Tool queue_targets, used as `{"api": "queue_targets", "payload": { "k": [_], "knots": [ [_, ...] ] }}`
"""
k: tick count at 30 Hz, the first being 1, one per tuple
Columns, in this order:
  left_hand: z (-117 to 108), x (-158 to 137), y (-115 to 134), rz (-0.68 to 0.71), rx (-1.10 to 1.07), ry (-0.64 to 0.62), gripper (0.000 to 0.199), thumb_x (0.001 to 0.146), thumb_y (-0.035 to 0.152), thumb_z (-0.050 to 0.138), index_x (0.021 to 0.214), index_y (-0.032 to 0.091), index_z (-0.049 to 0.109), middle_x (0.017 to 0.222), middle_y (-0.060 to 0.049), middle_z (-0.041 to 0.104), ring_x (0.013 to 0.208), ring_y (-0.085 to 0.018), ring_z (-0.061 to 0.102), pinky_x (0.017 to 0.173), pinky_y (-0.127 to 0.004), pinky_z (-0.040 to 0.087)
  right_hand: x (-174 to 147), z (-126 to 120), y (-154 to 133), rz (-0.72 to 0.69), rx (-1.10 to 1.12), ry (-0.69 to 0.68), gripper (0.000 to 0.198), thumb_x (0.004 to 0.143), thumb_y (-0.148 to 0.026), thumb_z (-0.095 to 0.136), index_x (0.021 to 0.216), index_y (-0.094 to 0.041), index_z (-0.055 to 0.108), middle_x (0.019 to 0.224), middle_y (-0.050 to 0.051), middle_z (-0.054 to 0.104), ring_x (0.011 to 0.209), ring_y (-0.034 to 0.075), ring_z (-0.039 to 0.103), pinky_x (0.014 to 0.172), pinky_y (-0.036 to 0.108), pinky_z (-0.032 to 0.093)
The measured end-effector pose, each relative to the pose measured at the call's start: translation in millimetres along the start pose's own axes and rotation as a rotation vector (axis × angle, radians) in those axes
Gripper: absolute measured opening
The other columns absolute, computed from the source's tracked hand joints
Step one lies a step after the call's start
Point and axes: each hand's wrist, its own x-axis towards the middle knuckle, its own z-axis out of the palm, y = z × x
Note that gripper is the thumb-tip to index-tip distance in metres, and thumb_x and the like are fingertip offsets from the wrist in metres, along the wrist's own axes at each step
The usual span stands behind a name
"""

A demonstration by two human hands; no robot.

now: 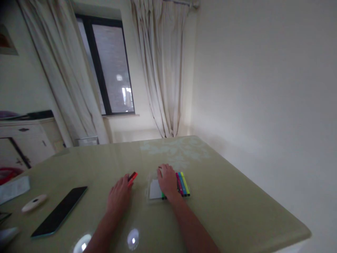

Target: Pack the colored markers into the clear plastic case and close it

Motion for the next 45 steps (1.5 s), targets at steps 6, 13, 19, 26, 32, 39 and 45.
{"api": "queue_targets", "payload": {
  "k": [6,13,19,26,32,39,45],
  "knots": [
    [-3,-4,1,-0.068,0.049,0.021,0.04,0.103,0.027,0.044,0.14,0.023,0.06,0.134,-0.014,0.063,0.121,-0.031,0.059,0.098,-0.044,0.047,-2,-2,17,-0.043,-0.395,-0.21,0.021,0.098,-0.034,0.056,0.098,-0.02,0.072,0.108,0.012,0.071,0.107,0.029,0.059,0.089,0.038,0.041],
    [7,-18,28,0.454,-0.414,-0.14,0.056,0.09,0.06,0.063,0.138,0.029,0.062,0.148,-0.01,0.057,0.136,-0.032,0.05,0.117,-0.053,0.034,-3,4,16,-0.086,-0.385,-0.202,0.017,0.096,-0.036,0.061,0.098,-0.022,0.071,0.106,0.009,0.072,0.107,0.029,0.059,0.087,0.037,0.041],
    [7,-24,32,0.484,-0.418,-0.205,0.055,0.09,0.059,0.064,0.137,0.032,0.063,0.154,-0.008,0.053,0.141,-0.032,0.046,0.118,-0.053,0.033,2,2,20,-0.057,-0.27,-0.189,0.018,0.093,-0.037,0.064,0.094,-0.02,0.068,0.104,0.01,0.071,0.102,0.026,0.06,0.086,0.034,0.042],
    [10,-21,27,0.508,-0.399,-0.218,0.053,0.093,0.052,0.063,0.143,0.034,0.058,0.159,-0.007,0.048,0.146,-0.03,0.043,0.12,-0.054,0.033,6,5,18,0.016,0.038,-0.064,0.027,0.097,-0.04,0.052,0.078,-0.022,0.058,0.074,0.001,0.064,0.069,0.017,0.056,0.066,0.027,0.037],
    [17,-22,25,0.494,-0.406,-0.2,0.05,0.096,0.049,0.059,0.143,0.033,0.058,0.161,-0.007,0.045,0.148,-0.029,0.041,0.121,-0.053,0.033,10,-11,15,0.099,0.175,0.197,0.046,0.099,-0.06,0.041,0.071,-0.024,0.051,0.059,-0.003,0.053,0.058,0.016,0.047,0.059,0.027,0.031],
    [18,-12,24,0.437,-0.421,-0.049,0.078,0.091,0.047,0.066,0.159,0.028,0.034,0.159,-0.012,0.046,0.146,-0.031,0.043,0.121,-0.052,0.033,-2,-3,-11,0.088,0.418,0.151,0.047,0.1,-0.062,0.043,0.074,-0.025,0.052,0.062,-0.003,0.055,0.059,0.016,0.051,0.058,0.027,0.038],
    [35,-1,14,0.338,-0.276,0.083,0.049,0.102,0.02,0.038,0.15,0.022,0.045,0.137,-0.011,0.065,0.135,-0.027,0.056,0.11,-0.044,0.047,-14,14,-36,-0.057,0.603,-0.145,0.043,0.099,-0.06,0.047,0.083,-0.023,0.061,0.074,-0.001,0.065,0.07,0.017,0.061,0.064,0.026,0.044]
  ]
}}
